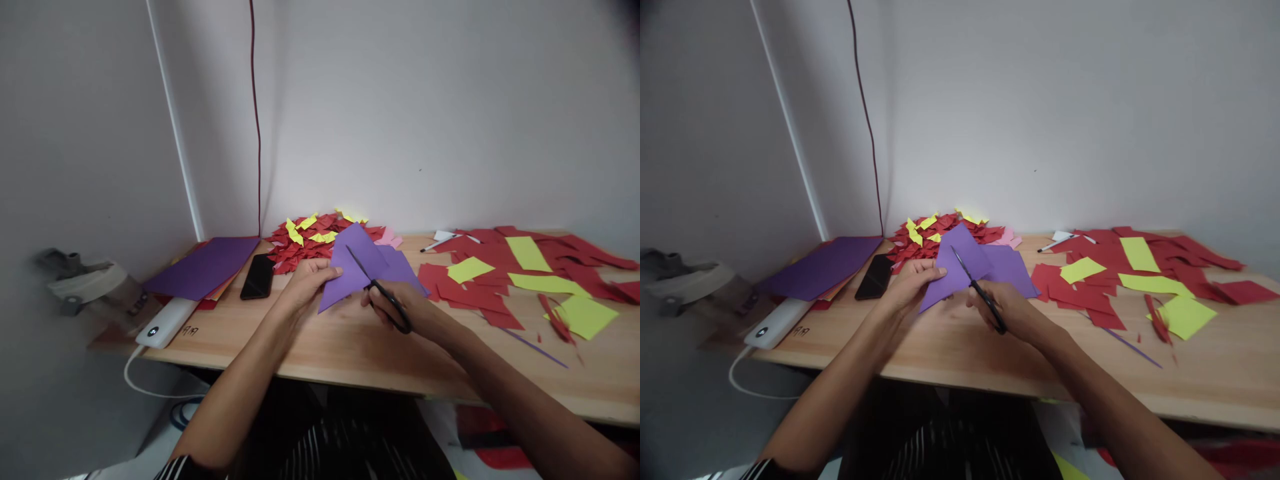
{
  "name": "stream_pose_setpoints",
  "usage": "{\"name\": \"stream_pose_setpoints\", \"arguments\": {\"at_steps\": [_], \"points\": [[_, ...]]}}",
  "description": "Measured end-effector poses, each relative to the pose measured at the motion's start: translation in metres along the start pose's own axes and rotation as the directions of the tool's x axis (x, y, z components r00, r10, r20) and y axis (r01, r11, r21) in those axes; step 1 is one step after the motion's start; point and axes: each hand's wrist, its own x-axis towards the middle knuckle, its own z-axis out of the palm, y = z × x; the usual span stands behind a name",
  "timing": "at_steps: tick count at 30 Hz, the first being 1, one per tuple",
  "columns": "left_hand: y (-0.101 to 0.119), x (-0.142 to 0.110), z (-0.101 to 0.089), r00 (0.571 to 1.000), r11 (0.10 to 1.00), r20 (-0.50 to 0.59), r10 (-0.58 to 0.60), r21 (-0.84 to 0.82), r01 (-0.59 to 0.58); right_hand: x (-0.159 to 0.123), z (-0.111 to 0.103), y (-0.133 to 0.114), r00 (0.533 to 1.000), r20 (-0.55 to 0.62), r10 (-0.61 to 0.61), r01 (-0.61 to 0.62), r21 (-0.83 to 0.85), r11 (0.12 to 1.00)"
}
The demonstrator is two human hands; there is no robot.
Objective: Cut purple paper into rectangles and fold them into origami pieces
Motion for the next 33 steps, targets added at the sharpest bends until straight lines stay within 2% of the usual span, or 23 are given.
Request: {"name": "stream_pose_setpoints", "arguments": {"at_steps": [5, 12, 15, 24, 28, 33], "points": [[-0.001, -0.001, 0.008, 0.997, 0.999, 0.081, -0.014, 0.038, 0.011, -0.016, -0.001, -0.003, 1.000, -0.019, 0.002, -0.003, -0.085, 0.996], [0.003, -0.003, 0.027, 0.988, 0.996, 0.128, -0.085, 0.029, 0.082, -0.031, -0.006, 0.004, 0.999, -0.038, -0.010, 0.007, -0.074, 0.997], [0.003, -0.002, 0.031, 0.979, 0.992, 0.158, -0.126, 0.009, 0.126, -0.036, -0.007, 0.000, 0.998, -0.054, 0.031, -0.036, -0.091, 0.995], [-0.003, 0.003, 0.033, 0.965, 0.988, 0.215, -0.152, 0.034, 0.148, -0.039, -0.004, -0.006, 0.978, -0.203, 0.057, -0.088, -0.149, 0.985], [-0.006, 0.004, 0.033, 0.959, 0.985, 0.227, -0.172, 0.046, 0.166, -0.042, -0.005, -0.001, 0.972, -0.223, 0.070, -0.108, -0.164, 0.981], [-0.006, 0.005, 0.036, 0.955, 0.981, 0.228, -0.191, 0.060, 0.182, -0.045, -0.005, 0.000, 0.954, -0.264, 0.140, -0.171, -0.099, 0.980]]}}
